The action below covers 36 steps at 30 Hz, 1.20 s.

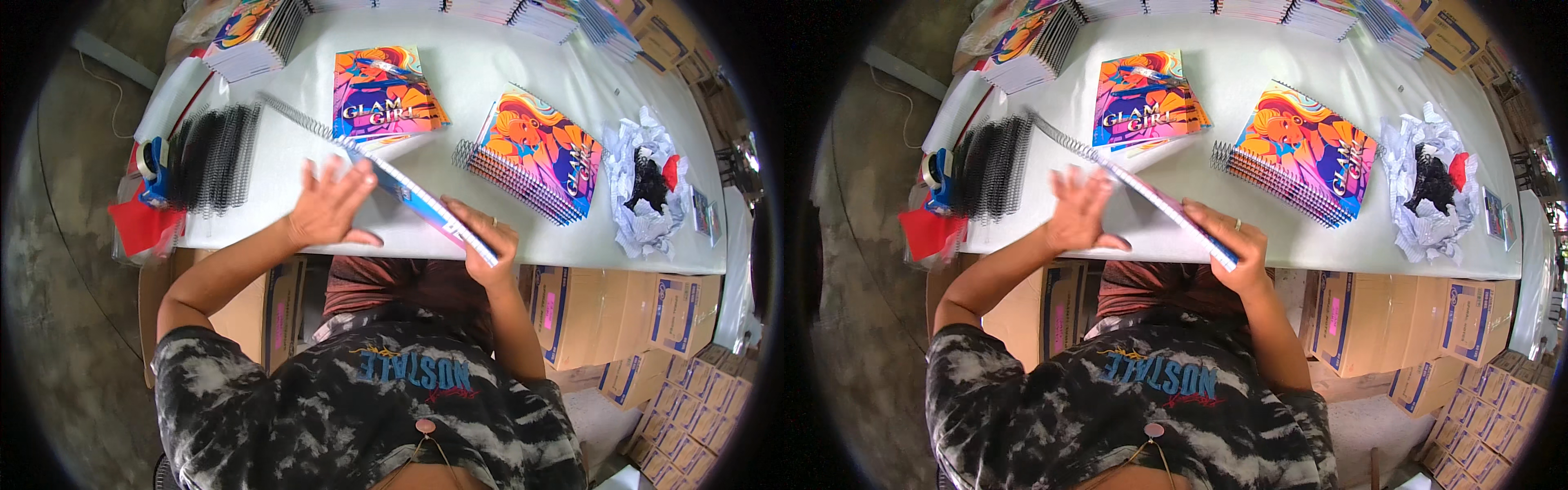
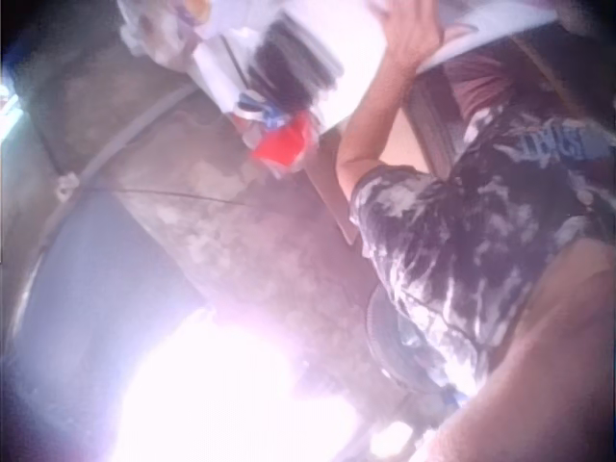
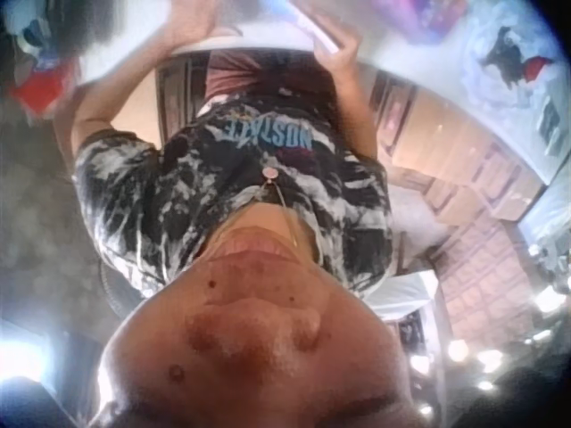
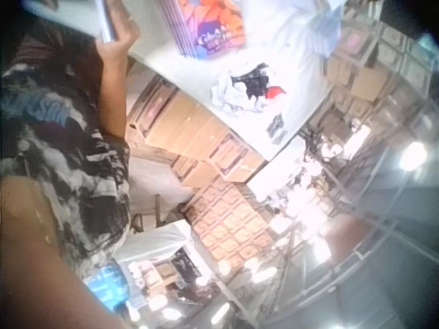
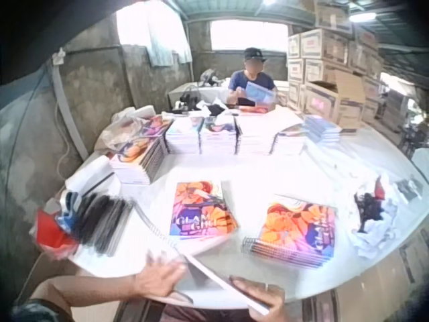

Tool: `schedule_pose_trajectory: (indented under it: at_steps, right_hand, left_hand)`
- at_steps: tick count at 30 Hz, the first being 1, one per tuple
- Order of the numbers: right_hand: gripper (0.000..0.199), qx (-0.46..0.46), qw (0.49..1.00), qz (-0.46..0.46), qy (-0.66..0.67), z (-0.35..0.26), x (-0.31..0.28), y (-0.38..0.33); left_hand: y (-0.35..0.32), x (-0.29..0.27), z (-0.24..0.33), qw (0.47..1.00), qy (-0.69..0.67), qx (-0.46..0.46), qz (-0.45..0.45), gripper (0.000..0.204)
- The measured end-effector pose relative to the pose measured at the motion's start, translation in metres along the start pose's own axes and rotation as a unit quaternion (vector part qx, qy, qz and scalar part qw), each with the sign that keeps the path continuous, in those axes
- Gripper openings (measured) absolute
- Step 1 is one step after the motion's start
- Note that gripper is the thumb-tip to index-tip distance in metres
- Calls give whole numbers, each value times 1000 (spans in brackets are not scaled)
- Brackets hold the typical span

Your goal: The person assembles spiral-bound notebooks by inserting metal wire coils into the punched holes of the covers. They handle each notebook individually, aligning the coil, and then use pliers to crimp the ends of the coil to secure it. The finished notebooks are stacked on the table.

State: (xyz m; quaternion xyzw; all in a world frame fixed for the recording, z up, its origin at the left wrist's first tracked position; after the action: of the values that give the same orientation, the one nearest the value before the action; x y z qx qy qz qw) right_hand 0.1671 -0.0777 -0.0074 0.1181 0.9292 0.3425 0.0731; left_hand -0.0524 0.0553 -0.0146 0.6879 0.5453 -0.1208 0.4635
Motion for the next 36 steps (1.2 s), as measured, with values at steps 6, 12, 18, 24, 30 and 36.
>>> schedule_pose_trajectory:
  at_steps: [6, 12, 18, 24, 30, 36]
  right_hand:
    - [28, -60, 997, -33, -28, -4, 17, 2]
    - [28, -54, 997, -60, 7, -12, 17, -5]
    - [28, -51, 998, -21, 14, -4, 14, -4]
    - [30, -64, 996, -49, 22, -14, 23, 0]
    - [31, -64, 996, -60, -1, -11, 19, 0]
    - [28, -65, 997, -47, 15, -8, 21, -2]
  left_hand:
    - [10, 16, -26, 972, -55, -219, 63, 117]
    - [21, -4, -59, 932, -78, -268, 229, 116]
    - [-26, 3, 31, 994, -61, -52, 69, 108]
    - [-8, 17, -18, 966, -86, -238, 55, 112]
    - [3, -24, -2, 968, -64, -123, 210, 102]
    - [-8, -11, 34, 970, -151, -101, 160, 102]
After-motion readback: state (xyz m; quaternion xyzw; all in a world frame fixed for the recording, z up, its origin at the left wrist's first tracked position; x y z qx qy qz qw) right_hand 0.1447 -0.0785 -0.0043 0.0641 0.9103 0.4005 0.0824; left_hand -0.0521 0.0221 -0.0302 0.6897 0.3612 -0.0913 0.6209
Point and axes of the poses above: each hand's wrist, its own y-axis towards the middle knuckle, its own x-axis out of the palm, z = x × y, the point moved 2 cm from there along y, towards the middle knuckle, and after that the axes turned 13 degrees about y, right-handed, at the moved point
